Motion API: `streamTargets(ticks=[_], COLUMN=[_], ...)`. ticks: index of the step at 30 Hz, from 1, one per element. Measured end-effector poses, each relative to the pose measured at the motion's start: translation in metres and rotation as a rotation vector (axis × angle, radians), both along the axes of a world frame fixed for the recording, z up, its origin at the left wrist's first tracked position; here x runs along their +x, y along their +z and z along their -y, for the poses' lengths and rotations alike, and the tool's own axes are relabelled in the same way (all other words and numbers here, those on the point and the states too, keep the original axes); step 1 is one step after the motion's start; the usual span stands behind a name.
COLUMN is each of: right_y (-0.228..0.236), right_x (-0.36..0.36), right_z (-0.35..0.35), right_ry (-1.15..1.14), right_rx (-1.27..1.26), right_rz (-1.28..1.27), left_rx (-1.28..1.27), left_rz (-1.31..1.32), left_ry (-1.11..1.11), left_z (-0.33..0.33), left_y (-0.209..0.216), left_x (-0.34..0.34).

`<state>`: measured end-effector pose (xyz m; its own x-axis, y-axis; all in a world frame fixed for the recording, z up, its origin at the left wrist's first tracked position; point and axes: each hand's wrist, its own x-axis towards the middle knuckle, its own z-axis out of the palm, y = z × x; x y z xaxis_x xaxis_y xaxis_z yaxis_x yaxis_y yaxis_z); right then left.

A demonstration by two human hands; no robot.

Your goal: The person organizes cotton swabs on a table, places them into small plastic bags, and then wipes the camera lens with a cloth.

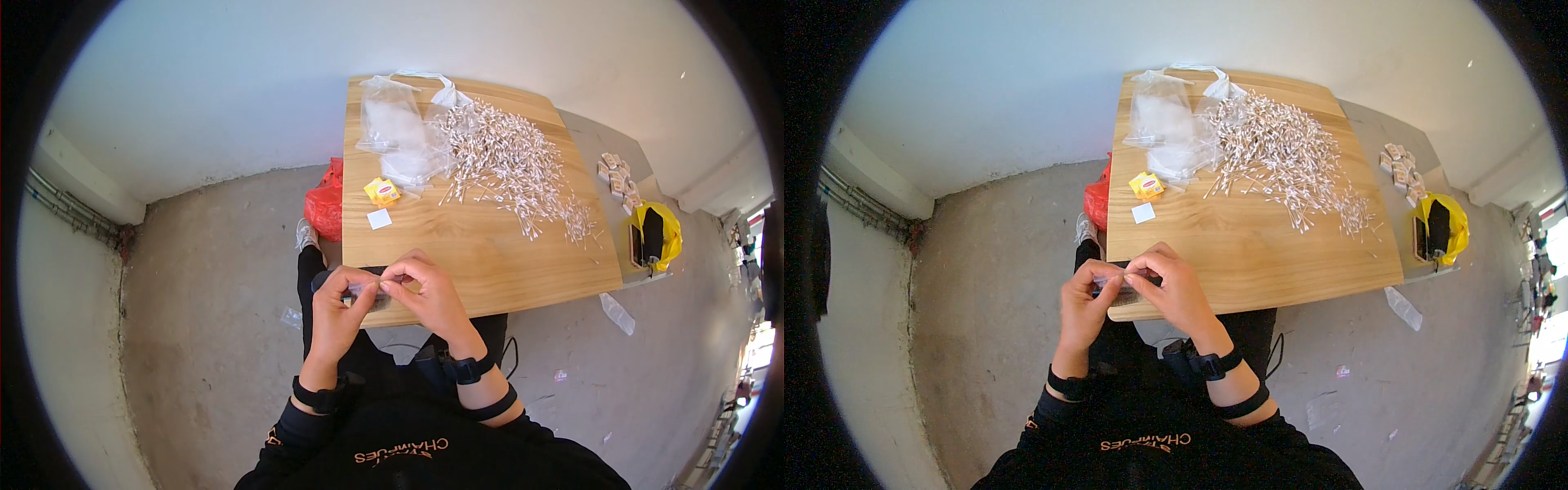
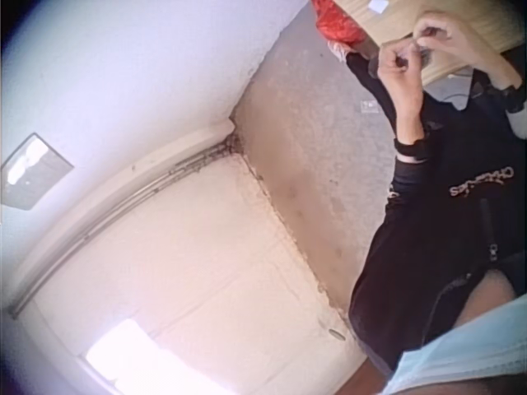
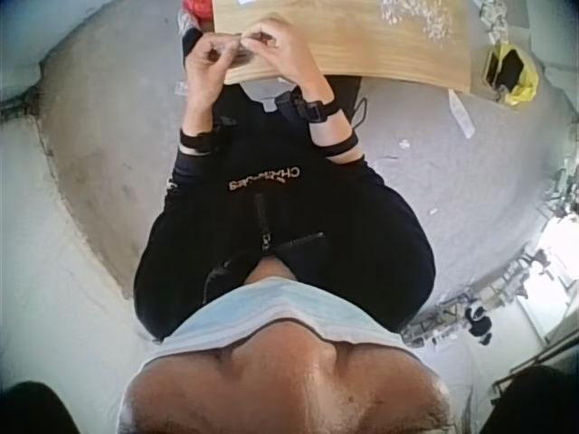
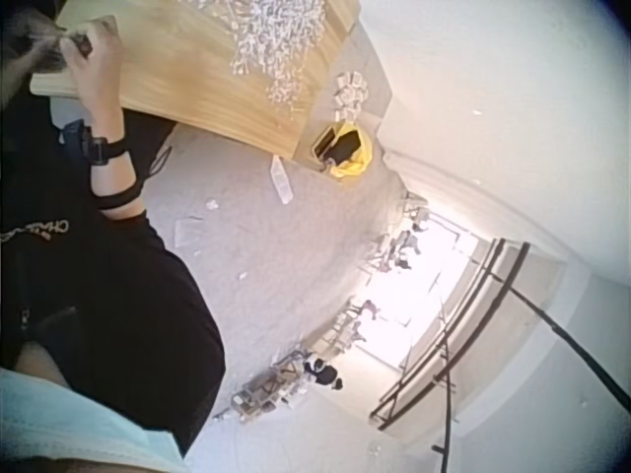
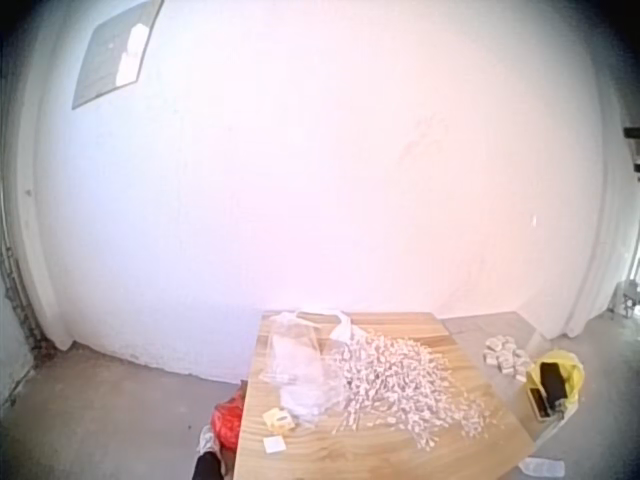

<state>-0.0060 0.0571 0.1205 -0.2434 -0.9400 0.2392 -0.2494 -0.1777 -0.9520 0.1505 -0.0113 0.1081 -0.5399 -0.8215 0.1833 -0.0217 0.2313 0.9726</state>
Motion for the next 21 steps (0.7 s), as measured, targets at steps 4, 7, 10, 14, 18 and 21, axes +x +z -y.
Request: streamTargets(ticks=[4,7,10,14,18,21], right_y=[-0.008,-0.011,-0.01,-0.024,-0.056,-0.086], right_x=[-0.009,-0.013,-0.013,-0.018,-0.033,-0.032], right_z=[0.001,0.0,-0.002,-0.002,0.001,0.002], right_ry=[-0.067,-0.093,-0.139,-0.247,-0.262,-0.161], right_rx=[-0.052,-0.023,0.049,0.065,0.038,0.216], right_rz=[-0.133,-0.189,-0.23,-0.219,-0.196,0.133], left_rx=[-0.056,-0.104,-0.152,0.155,0.462,0.415], left_rz=[0.103,0.127,0.169,0.075,-0.031,-0.126], left_ry=[0.024,0.043,0.053,0.025,-0.075,-0.067], left_z=[0.004,0.007,0.01,0.013,0.015,0.01], left_y=[0.009,0.004,-0.008,-0.03,-0.047,-0.075], left_x=[-0.002,0.004,0.005,-0.013,-0.038,-0.053])
